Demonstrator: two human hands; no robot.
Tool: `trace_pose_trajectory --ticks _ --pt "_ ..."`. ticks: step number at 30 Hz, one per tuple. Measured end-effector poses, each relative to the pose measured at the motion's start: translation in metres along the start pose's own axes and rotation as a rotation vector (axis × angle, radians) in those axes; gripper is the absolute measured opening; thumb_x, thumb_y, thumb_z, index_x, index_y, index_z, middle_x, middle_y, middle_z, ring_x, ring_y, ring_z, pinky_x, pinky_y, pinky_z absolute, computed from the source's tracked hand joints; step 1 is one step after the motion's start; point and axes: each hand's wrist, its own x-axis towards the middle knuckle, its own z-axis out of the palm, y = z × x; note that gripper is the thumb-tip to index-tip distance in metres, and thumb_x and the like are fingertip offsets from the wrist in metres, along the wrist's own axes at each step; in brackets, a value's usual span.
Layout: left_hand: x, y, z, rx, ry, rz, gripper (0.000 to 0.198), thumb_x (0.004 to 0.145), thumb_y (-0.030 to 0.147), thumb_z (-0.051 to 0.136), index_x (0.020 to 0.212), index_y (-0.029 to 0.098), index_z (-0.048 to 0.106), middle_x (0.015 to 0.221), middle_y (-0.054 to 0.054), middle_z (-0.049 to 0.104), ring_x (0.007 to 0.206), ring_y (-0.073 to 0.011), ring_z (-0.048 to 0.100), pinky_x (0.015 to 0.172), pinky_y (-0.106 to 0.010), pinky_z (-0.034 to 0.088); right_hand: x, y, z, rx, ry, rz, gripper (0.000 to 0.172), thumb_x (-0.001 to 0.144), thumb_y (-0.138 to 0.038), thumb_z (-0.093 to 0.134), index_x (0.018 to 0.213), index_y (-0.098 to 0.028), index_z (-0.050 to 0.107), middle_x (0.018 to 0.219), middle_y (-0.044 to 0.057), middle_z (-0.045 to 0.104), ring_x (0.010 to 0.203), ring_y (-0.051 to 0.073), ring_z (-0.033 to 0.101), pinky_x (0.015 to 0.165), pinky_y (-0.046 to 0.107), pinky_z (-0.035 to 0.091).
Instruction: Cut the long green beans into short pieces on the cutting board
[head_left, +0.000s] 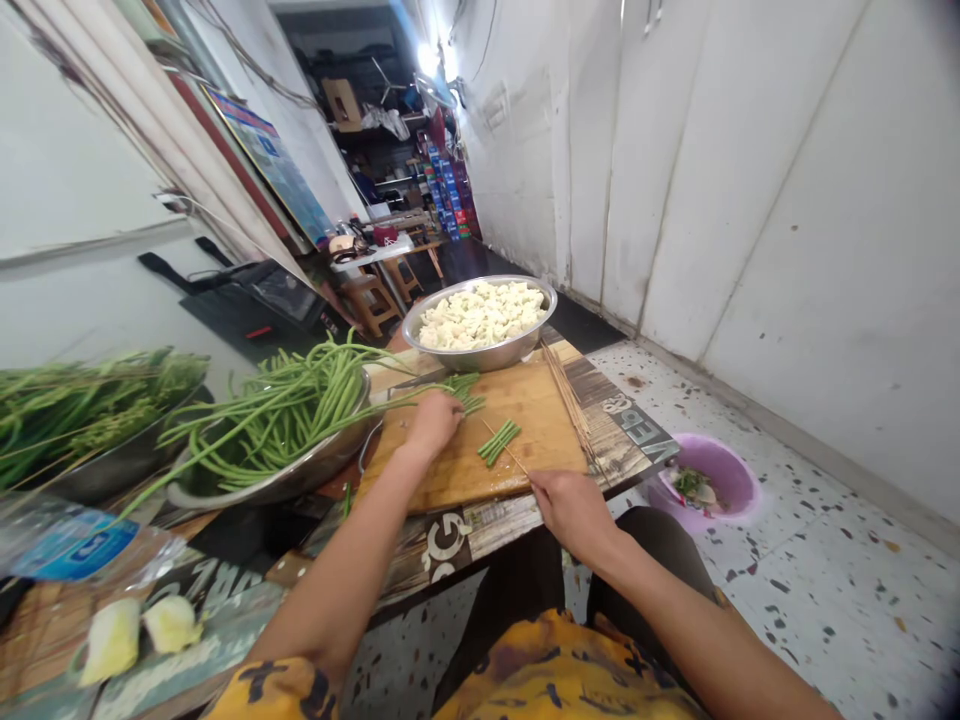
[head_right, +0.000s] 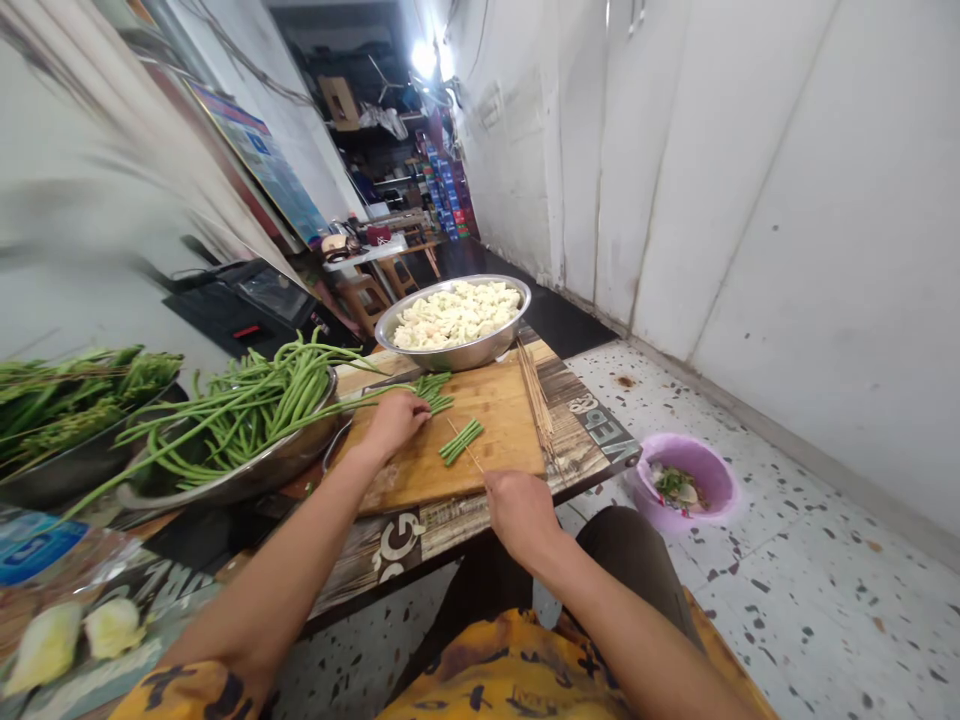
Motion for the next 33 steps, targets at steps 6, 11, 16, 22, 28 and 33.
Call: trace_pose_trajectory --ticks 6,11,16,22,28,33 --pt "-0.004 0.011 0.005 -0.011 0.028 0.074 0.02 0.081 0.017 0.053 0.082 0.016 0.074 0.091 -0.01 0.071 0.088 -0.0219 0.062 0.08 -0.029 0.044 -0.007 0.007 0.006 0.065 0.061 -0.012 0.027 0.092 -0.021 0.041 0.094 -0.019 0.068 0.091 0.007 0.073 0.087 0.019 0.068 0.071 0.024 0.042" --pt "-0.01 0.014 0.004 -0.169 -0.01 -0.027 0.021 0.08 0.018 0.056 0.09 0.018 0.075 0.094 -0.006 0.073 0.086 -0.0205 0.065 0.08 -0.027 0.046 -0.011 0.011 0.011 0.13 0.106 -0.026 0.029 0.092 -0.021 0.042 0.104 -0.019 0.069 0.098 0.008 0.073 0.091 0.019 0.068 0.077 0.025 0.046" --pt "-0.012 0.017 -0.001 -0.21 -0.051 -0.059 0.023 0.078 0.015 0.057 0.091 0.017 0.075 0.094 -0.007 0.073 0.085 -0.0205 0.066 0.081 -0.027 0.046 -0.012 0.013 0.014 0.174 0.131 -0.047 0.028 0.091 -0.02 0.043 0.1 -0.019 0.07 0.099 0.007 0.073 0.092 0.02 0.068 0.079 0.026 0.047" --pt "-0.015 0.02 -0.001 -0.257 -0.026 -0.147 0.02 0.078 0.019 0.06 0.09 0.016 0.076 0.092 -0.006 0.073 0.084 -0.0201 0.066 0.081 -0.026 0.046 -0.013 0.013 0.016 0.184 0.142 -0.065 0.029 0.091 -0.02 0.043 0.104 -0.018 0.069 0.098 0.007 0.073 0.091 0.02 0.068 0.078 0.025 0.048" --pt "-0.017 0.025 -0.005 -0.263 -0.037 -0.166 0.022 0.079 0.019 0.058 0.091 0.016 0.076 0.092 -0.006 0.074 0.083 -0.02 0.066 0.078 -0.025 0.046 -0.01 0.013 0.018 0.173 0.144 -0.059 0.029 0.091 -0.022 0.044 0.104 -0.018 0.07 0.1 0.008 0.073 0.092 0.02 0.068 0.079 0.025 0.048" --pt "-0.016 0.025 -0.003 -0.244 -0.029 -0.13 0.021 0.078 0.019 0.058 0.086 0.017 0.076 0.089 -0.006 0.074 0.081 -0.0206 0.066 0.075 -0.025 0.046 -0.011 0.01 0.013 0.174 0.103 -0.037 0.029 0.091 -0.02 0.042 0.095 -0.019 0.071 0.098 0.008 0.073 0.092 0.019 0.068 0.079 0.024 0.046"
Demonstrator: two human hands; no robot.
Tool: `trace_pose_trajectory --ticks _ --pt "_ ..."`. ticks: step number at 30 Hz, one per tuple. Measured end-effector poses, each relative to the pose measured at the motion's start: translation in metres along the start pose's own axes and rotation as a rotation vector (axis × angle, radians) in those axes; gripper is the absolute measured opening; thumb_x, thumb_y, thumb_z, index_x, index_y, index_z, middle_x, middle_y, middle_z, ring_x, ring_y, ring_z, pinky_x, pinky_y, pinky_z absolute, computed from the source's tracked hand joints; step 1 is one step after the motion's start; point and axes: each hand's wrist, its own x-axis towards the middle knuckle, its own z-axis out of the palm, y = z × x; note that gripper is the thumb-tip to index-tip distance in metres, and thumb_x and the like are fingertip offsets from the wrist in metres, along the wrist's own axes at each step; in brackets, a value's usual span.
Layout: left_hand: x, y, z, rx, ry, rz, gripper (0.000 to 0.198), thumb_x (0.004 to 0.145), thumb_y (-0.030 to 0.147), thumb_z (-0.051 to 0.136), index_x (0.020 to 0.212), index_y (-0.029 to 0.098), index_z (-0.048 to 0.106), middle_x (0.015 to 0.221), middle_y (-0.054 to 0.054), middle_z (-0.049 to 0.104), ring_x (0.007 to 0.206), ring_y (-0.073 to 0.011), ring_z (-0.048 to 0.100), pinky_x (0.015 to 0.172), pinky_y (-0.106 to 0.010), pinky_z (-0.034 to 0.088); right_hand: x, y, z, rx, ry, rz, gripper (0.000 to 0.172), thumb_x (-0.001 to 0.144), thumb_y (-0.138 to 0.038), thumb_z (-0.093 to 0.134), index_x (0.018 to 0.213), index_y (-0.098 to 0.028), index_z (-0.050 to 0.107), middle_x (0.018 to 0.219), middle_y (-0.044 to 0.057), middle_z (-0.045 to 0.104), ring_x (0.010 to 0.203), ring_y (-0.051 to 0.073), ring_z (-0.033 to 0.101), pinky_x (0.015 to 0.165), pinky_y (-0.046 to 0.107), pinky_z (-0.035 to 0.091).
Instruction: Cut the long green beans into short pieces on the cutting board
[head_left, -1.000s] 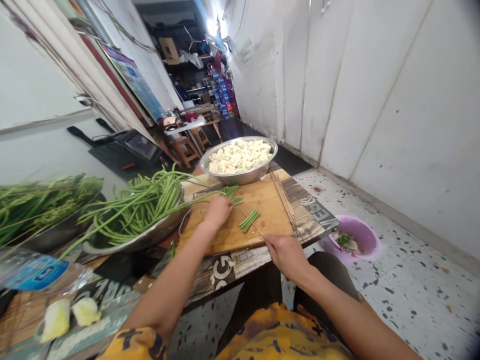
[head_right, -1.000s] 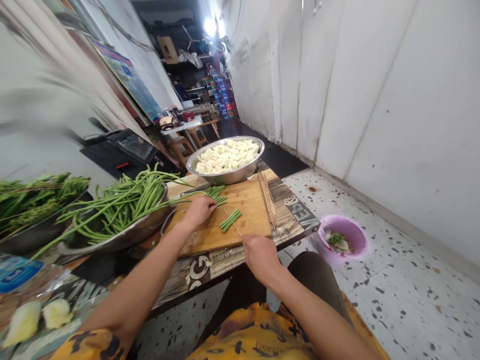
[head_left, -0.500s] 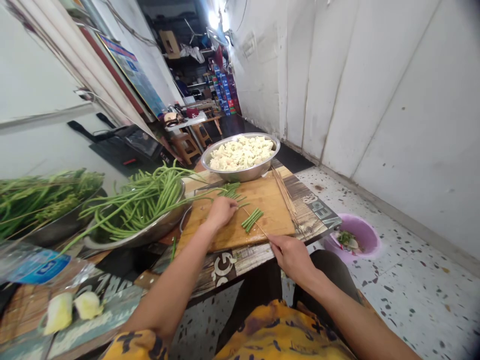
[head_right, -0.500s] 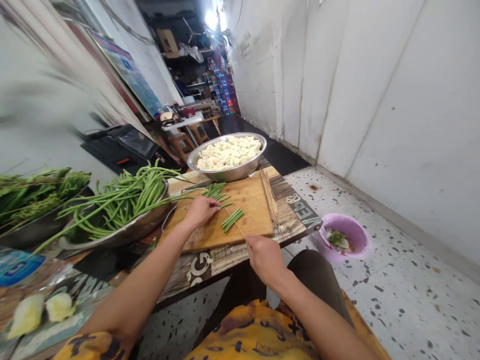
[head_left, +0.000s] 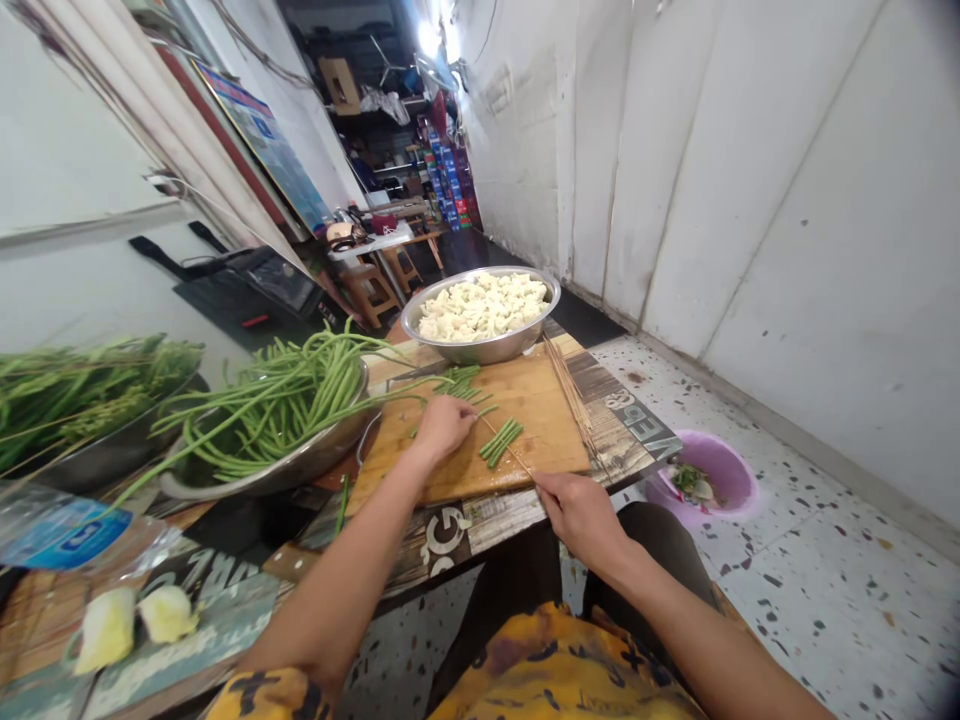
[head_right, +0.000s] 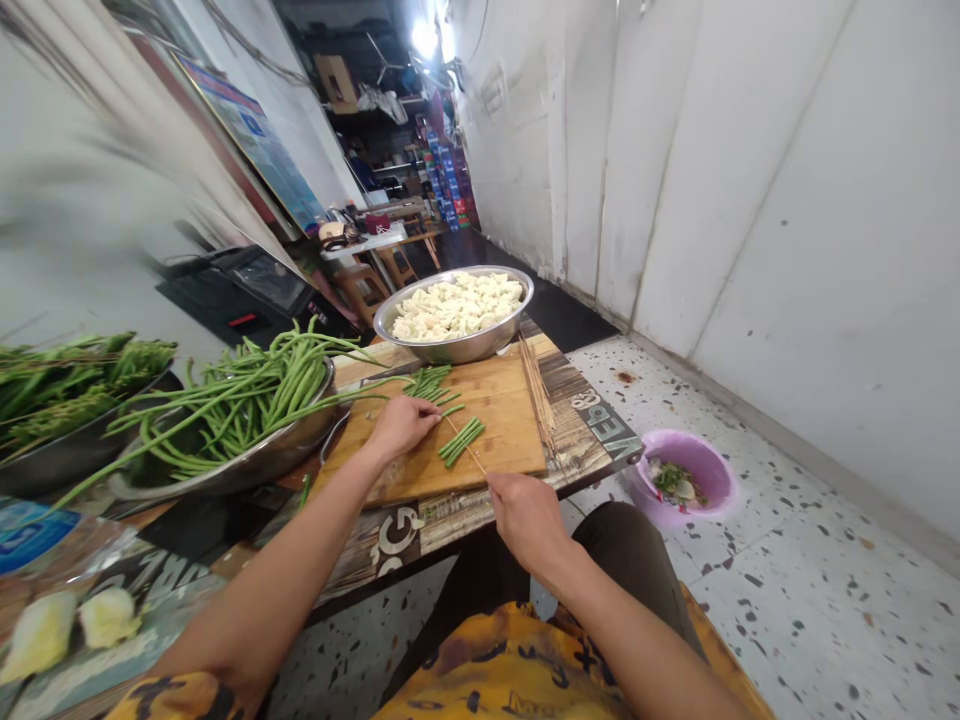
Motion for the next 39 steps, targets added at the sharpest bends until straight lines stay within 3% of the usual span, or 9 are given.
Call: trace_pose_trajectory --ticks 18,23,30,39 --pt "-0.002 -0.008 0.006 -0.063 0.045 -0.008 0.019 0.079 0.02 0.059 0.087 0.017 0.075 0.09 -0.005 0.074 0.083 -0.0199 0.066 0.079 -0.027 0.048 0.004 0.002 0.0 -0.02 -0.01 -0.016 0.029 0.092 -0.02 0.042 0.101 -0.018 0.069 0.095 0.008 0.073 0.09 0.018 0.067 0.078 0.023 0.044" --pt "-0.002 -0.008 0.006 -0.046 0.043 0.023 0.019 0.079 0.02 0.058 0.086 0.018 0.075 0.09 -0.005 0.074 0.084 -0.0201 0.066 0.079 -0.027 0.047 0.005 0.002 -0.001 -0.006 -0.013 -0.046 0.028 0.092 -0.02 0.041 0.097 -0.018 0.069 0.094 0.007 0.073 0.089 0.018 0.067 0.075 0.022 0.042" --pt "-0.001 -0.008 0.003 -0.042 0.01 0.028 0.019 0.079 0.019 0.058 0.087 0.019 0.075 0.091 -0.004 0.074 0.082 -0.0189 0.065 0.078 -0.025 0.048 0.01 -0.009 -0.012 -0.066 -0.11 -0.018 0.028 0.093 -0.018 0.04 0.084 -0.017 0.067 0.086 0.007 0.073 0.086 0.018 0.067 0.069 0.022 0.039" --pt "0.003 -0.014 0.006 -0.113 0.009 0.031 0.02 0.078 0.019 0.059 0.088 0.016 0.075 0.09 -0.004 0.074 0.082 -0.0189 0.065 0.079 -0.026 0.048 0.029 -0.018 -0.014 -0.242 -0.16 0.013 0.03 0.093 -0.021 0.038 0.081 -0.017 0.066 0.082 0.008 0.072 0.08 0.019 0.066 0.064 0.025 0.035"
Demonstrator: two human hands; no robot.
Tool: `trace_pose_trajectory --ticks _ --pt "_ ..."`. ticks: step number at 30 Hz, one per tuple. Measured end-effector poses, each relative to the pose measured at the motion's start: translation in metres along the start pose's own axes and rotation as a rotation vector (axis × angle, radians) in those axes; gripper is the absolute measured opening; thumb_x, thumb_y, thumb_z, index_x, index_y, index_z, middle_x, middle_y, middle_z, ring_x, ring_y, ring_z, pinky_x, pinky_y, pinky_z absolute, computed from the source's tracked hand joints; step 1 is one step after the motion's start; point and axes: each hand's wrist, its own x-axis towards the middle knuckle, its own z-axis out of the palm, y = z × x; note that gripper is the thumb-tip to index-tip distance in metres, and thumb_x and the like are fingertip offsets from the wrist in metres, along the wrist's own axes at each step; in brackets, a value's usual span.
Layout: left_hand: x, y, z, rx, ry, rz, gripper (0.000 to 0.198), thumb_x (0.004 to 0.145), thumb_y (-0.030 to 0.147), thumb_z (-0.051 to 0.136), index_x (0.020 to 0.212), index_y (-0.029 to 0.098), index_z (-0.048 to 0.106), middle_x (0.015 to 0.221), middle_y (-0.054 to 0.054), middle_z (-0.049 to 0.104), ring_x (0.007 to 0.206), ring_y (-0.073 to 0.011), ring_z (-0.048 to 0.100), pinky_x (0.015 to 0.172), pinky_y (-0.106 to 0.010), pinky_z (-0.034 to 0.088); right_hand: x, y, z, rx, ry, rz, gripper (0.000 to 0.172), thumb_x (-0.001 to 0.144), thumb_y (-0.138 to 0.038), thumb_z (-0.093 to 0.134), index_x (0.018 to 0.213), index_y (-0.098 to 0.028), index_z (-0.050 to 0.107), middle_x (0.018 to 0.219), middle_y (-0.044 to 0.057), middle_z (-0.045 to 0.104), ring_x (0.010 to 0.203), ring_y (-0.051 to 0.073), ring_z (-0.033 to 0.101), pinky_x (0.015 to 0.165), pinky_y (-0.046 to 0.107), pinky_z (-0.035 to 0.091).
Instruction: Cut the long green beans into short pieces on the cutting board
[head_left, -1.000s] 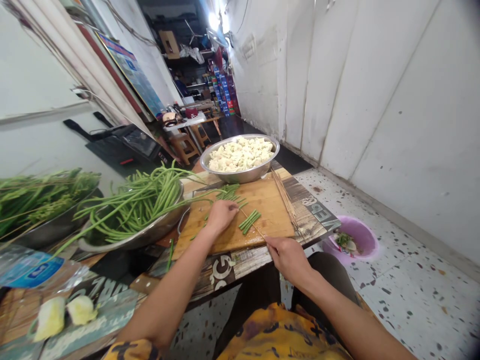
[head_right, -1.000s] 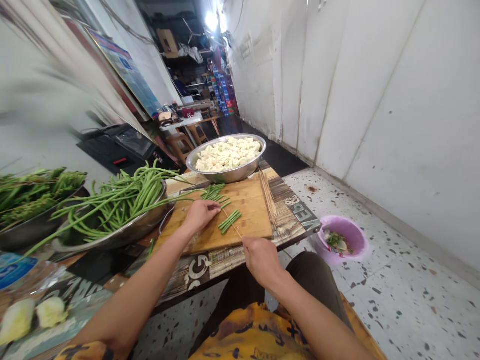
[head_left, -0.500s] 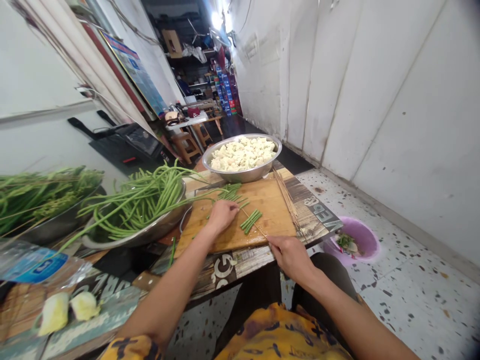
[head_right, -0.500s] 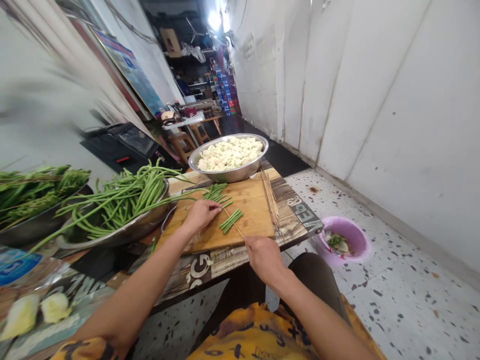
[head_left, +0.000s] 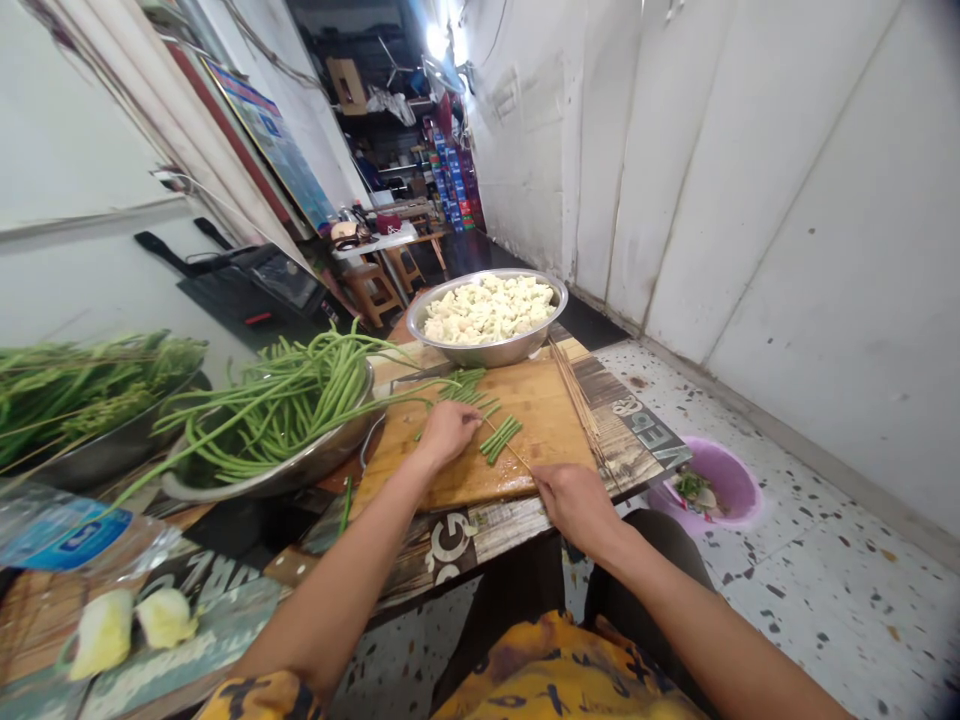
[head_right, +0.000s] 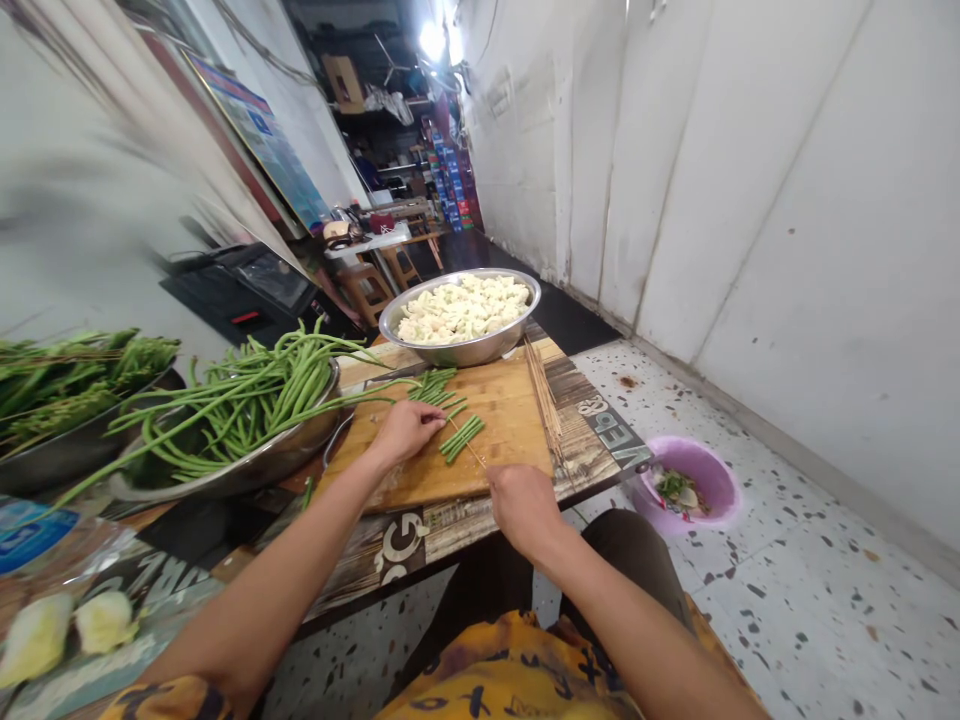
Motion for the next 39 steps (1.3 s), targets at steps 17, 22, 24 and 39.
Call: trace_pose_trajectory --ticks 17,22,24,39 --pt "0.011 -0.004 -0.018 0.209 0.063 0.027 0.021 0.078 0.02 0.058 0.089 0.017 0.075 0.093 -0.007 0.072 0.087 -0.0211 0.063 0.08 -0.027 0.046 -0.004 0.0 0.002 -0.026 0.037 0.014 0.028 0.093 -0.022 0.038 0.084 -0.017 0.065 0.083 0.008 0.071 0.082 0.019 0.065 0.064 0.025 0.034" --pt "0.013 0.001 -0.006 0.32 0.014 -0.006 0.022 0.082 0.024 0.055 0.086 0.014 0.074 0.088 -0.013 0.071 0.087 -0.0248 0.063 0.079 -0.031 0.046 -0.017 0.008 0.004 0.035 0.069 0.029 0.03 0.094 -0.024 0.038 0.079 -0.018 0.064 0.082 0.006 0.072 0.081 0.017 0.066 0.062 0.024 0.033" --pt "0.015 0.003 -0.001 0.338 0.051 0.004 0.024 0.084 0.024 0.053 0.089 0.013 0.073 0.093 -0.014 0.071 0.091 -0.0255 0.063 0.082 -0.031 0.045 -0.02 0.01 0.006 0.07 0.089 0.017 0.03 0.095 -0.024 0.038 0.081 -0.019 0.064 0.084 0.005 0.072 0.082 0.017 0.066 0.062 0.024 0.033" --pt "0.022 0.004 0.003 0.338 0.05 0.067 0.021 0.083 0.02 0.053 0.09 0.015 0.073 0.095 -0.01 0.071 0.091 -0.0227 0.062 0.082 -0.028 0.044 -0.022 0.014 0.013 0.14 0.135 0.027 0.028 0.093 -0.023 0.04 0.091 -0.021 0.068 0.089 0.003 0.073 0.086 0.018 0.067 0.068 0.023 0.039"
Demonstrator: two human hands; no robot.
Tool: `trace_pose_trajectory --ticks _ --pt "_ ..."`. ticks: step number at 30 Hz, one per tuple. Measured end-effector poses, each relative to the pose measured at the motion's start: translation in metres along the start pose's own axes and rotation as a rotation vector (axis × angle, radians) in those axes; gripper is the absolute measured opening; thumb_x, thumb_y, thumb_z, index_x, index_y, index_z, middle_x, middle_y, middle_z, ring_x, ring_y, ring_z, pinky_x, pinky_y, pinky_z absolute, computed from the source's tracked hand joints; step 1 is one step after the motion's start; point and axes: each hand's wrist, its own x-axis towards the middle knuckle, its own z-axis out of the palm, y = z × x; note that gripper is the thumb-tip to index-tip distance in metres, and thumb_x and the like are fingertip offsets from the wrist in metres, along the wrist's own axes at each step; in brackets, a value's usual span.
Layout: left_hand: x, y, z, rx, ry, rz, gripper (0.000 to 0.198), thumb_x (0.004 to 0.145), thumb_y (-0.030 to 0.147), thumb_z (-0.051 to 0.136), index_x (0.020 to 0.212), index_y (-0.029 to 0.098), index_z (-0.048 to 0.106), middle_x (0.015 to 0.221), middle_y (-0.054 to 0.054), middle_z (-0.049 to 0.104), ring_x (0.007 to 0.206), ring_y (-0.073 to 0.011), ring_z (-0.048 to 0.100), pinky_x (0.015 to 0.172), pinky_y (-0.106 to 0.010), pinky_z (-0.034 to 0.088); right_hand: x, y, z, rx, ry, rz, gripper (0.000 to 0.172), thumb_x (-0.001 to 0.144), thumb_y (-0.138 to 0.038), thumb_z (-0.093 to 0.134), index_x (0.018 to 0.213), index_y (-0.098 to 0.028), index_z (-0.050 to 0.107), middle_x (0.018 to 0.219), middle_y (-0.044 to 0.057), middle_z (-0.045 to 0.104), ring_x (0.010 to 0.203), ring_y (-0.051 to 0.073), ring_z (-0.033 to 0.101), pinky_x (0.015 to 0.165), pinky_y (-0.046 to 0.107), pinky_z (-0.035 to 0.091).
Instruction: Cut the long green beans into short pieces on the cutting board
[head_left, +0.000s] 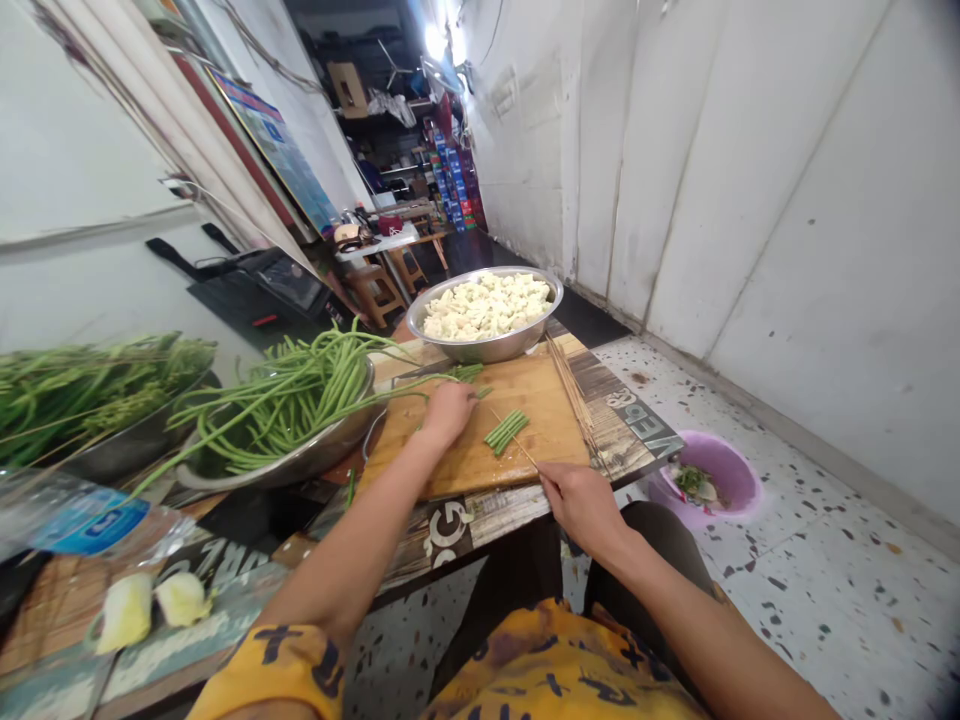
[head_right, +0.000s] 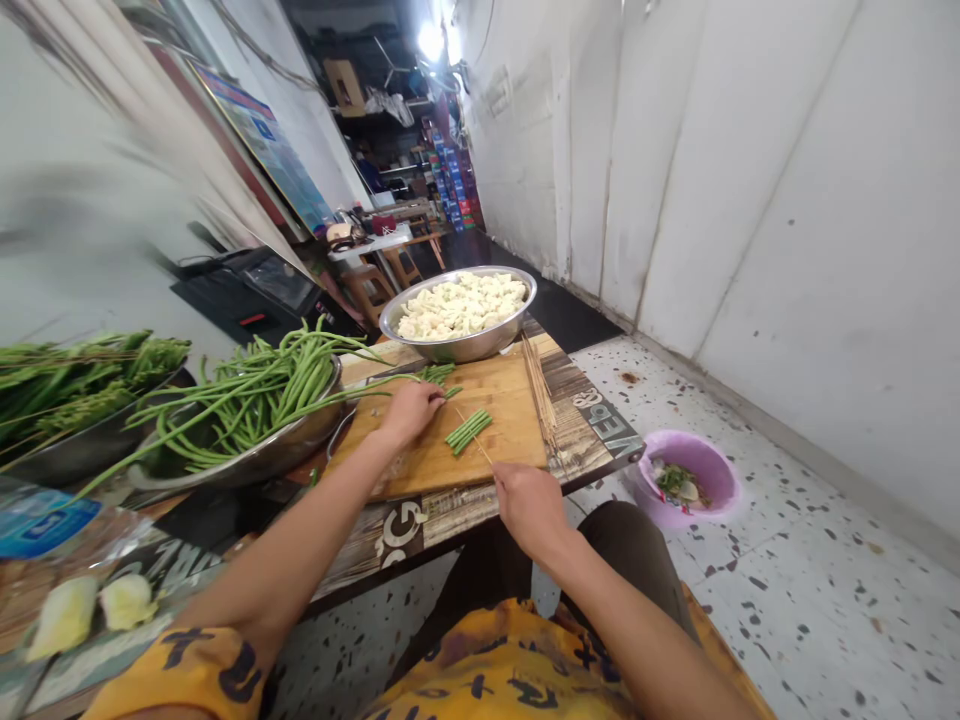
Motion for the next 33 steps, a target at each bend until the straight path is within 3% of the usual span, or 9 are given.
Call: trace_pose_trajectory --ticks 8,16,33 --pt "-0.003 0.005 -0.008 -0.001 -0.057 -0.027 0.02 0.079 0.018 0.056 0.086 0.015 0.075 0.093 -0.012 0.072 0.089 -0.0235 0.063 0.079 -0.028 0.044 0.0 -0.001 0.0 0.017 0.006 -0.003 0.027 0.092 -0.02 0.041 0.094 -0.02 0.069 0.092 0.004 0.073 0.089 0.019 0.067 0.071 0.024 0.042" --pt "-0.02 0.012 -0.003 -0.218 -0.035 -0.096 0.019 0.078 0.019 0.058 0.086 0.017 0.075 0.088 -0.006 0.073 0.082 -0.0191 0.064 0.076 -0.024 0.044 -0.005 0.002 0.003 0.06 0.026 -0.019 0.027 0.092 -0.02 0.042 0.091 -0.019 0.068 0.1 0.007 0.072 0.096 0.021 0.067 0.08 0.025 0.045" --pt "-0.021 0.013 -0.004 -0.379 -0.042 -0.245 0.017 0.074 0.02 0.06 0.08 0.013 0.075 0.079 -0.004 0.073 0.073 -0.0171 0.063 0.068 -0.023 0.044 -0.004 0.001 0.001 0.038 0.028 -0.023 0.027 0.091 -0.021 0.043 0.092 -0.022 0.07 0.099 0.005 0.073 0.092 0.019 0.068 0.075 0.023 0.045"
